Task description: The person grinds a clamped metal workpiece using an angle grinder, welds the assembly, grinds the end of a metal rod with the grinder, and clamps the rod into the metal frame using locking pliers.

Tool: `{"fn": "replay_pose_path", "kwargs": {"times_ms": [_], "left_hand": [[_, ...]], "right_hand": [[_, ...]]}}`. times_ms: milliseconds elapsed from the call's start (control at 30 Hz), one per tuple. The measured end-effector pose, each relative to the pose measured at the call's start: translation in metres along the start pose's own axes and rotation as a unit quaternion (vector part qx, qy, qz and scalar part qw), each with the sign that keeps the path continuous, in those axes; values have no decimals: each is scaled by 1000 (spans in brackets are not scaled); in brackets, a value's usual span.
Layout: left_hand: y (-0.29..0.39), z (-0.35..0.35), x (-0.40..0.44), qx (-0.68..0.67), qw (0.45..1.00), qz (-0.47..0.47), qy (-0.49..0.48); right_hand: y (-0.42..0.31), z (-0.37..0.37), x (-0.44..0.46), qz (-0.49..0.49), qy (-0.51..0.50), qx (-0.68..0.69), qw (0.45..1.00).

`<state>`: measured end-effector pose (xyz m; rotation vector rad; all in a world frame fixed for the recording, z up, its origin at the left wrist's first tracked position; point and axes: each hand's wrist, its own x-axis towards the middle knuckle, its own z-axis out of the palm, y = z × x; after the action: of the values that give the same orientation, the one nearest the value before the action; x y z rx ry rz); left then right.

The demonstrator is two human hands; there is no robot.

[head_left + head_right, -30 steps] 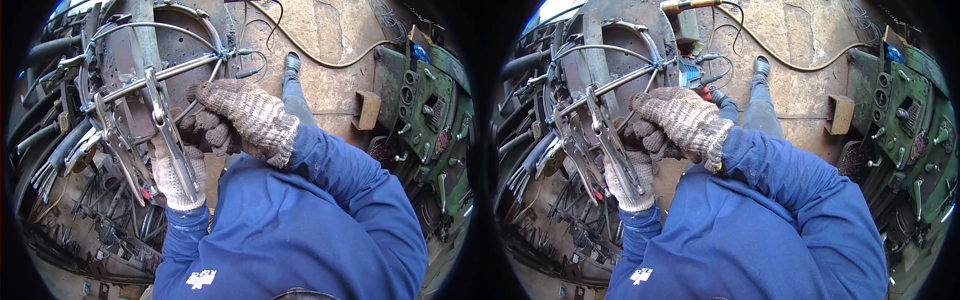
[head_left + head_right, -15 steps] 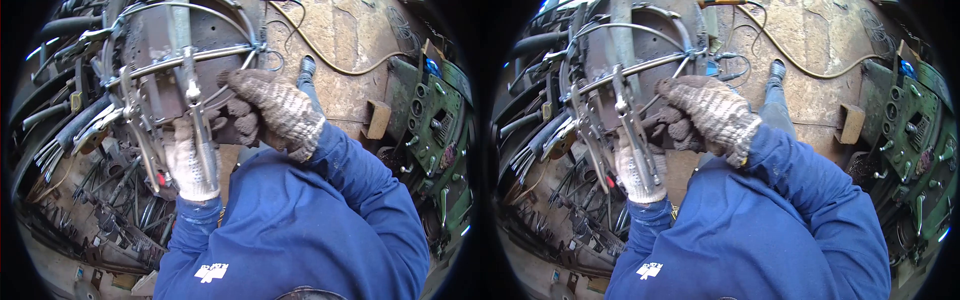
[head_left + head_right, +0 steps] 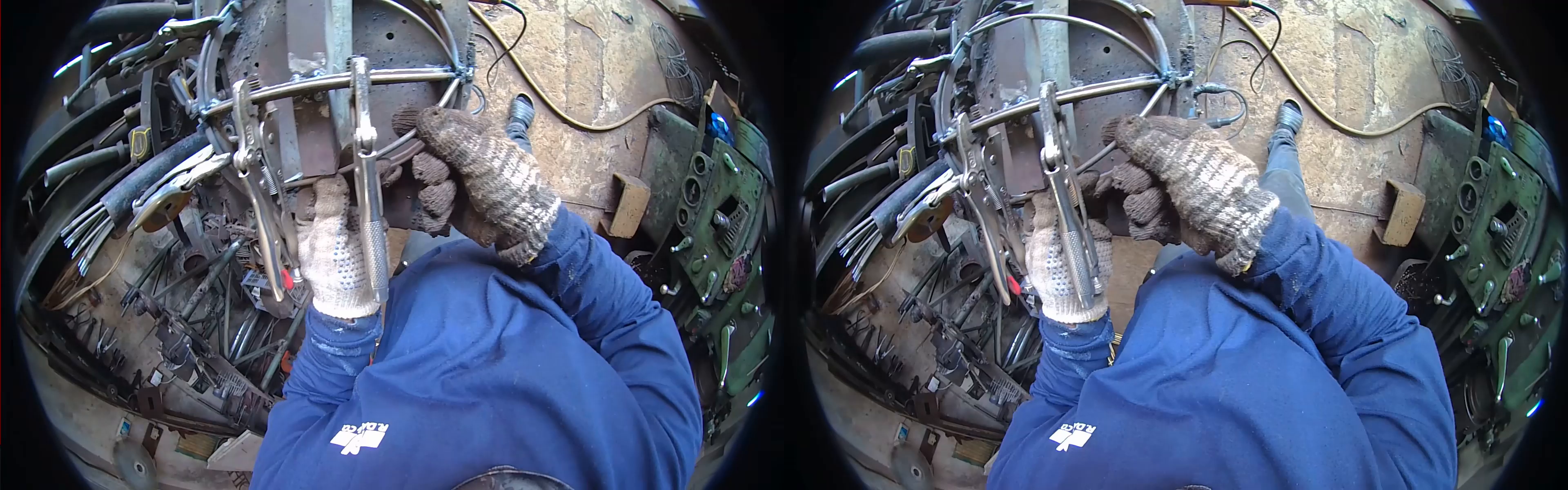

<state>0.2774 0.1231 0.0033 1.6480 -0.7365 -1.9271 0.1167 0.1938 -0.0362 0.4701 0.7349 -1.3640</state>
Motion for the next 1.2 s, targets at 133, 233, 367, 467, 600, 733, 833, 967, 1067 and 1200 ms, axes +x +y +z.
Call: {"fn": "replay_pose_path", "kwargs": {"times_ms": [133,233,367,467,600,733,833,967,1067,1200], "left_hand": [[-3,2,2,9,999,50,13],[-7,-8,3,-14,999,36,30],[-8,-17,9,-68,997,-3,38],[-11,-32,8,-106,991,4,-83],[-14,-27,8,-42,996,53,-54],[-19,-56,17,232,963,116,-71],[-20,-54,17,271,948,142,-86],[-13,-33,11,47,973,122,-192],[-10,-26,9,-1,979,82,-184],[-15,-39,14,43,981,119,-150]], "right_hand": [[-1,0,0,-1,-11,-33,999],[-5,-1,1,4,-14,-99,995],[-3,-9,4,-5,-22,-141,990],[-3,-9,6,-48,-53,-167,983],[-12,-1,-1,-52,-23,-271,961],[-27,8,-7,107,-3,-127,986],[-19,2,-2,42,-29,-125,991],[-17,-1,0,25,-38,-122,992],[-17,-3,0,17,-43,-125,991],[-17,-6,0,2,-45,-146,988]]}}
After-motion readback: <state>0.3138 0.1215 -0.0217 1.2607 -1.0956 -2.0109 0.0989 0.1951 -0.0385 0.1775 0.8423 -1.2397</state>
